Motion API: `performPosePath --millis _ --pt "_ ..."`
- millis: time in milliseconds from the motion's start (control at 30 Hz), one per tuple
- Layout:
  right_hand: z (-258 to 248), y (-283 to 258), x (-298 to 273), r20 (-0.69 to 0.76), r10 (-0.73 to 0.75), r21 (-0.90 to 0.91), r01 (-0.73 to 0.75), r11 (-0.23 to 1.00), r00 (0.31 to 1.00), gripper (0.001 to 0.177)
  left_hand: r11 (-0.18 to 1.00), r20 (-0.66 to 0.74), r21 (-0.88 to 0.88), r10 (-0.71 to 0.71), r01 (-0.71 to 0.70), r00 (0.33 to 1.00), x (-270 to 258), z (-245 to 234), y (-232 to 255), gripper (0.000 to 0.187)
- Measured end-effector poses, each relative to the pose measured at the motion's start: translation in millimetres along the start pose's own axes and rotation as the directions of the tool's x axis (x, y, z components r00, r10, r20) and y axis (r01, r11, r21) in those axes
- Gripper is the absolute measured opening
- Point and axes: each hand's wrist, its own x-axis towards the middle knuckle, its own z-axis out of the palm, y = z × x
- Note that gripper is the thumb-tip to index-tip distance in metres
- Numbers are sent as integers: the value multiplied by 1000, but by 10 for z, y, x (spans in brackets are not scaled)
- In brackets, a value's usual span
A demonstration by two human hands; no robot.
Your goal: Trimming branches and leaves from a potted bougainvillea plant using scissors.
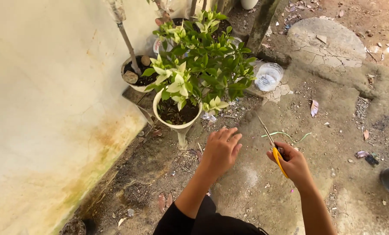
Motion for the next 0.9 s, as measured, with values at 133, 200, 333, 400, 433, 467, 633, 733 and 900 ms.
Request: performPosePath --millis 133,200,333,400,433,467,633,733,900 --pt "31 281 -251 -12 4 -315 -7 949 1000 41 998 -31 52 -38 40 999 -336 -135 61 33" --pt "203 307 -375 5 94 -214 -91 973 996 42 993 -2 77 -89 88 996 -539 -233 79 33" --pt "637 513 -524 137 -51 -159 73 985 989 41 989 -24 122 -86 89 996 -885 -269 -239 33" --pt "980 425 -609 133 85 -145 -66 987 987 44 976 -33 187 -107 111 994 -990 -245 -492 31" --pt "1064 438 -617 126 81 -147 -62 987 989 44 978 -35 181 -101 106 994 -951 -398 -498 31" --pt "1146 450 -607 128 76 -218 -46 975 989 42 978 -72 155 -128 138 989 -895 -543 -519 33" --pt "1501 320 -470 57 16 -309 2 951 998 44 986 -101 88 -130 139 986 -656 -724 -984 33" --pt "1739 137 -395 -43 -53 -430 29 902 998 43 994 -39 56 -87 89 995 -533 -757 -1382 32" --pt "2188 155 -245 -205 -60 -419 -32 908 977 45 999 20 -8 38 -38 999 -400 -1015 -1936 31"
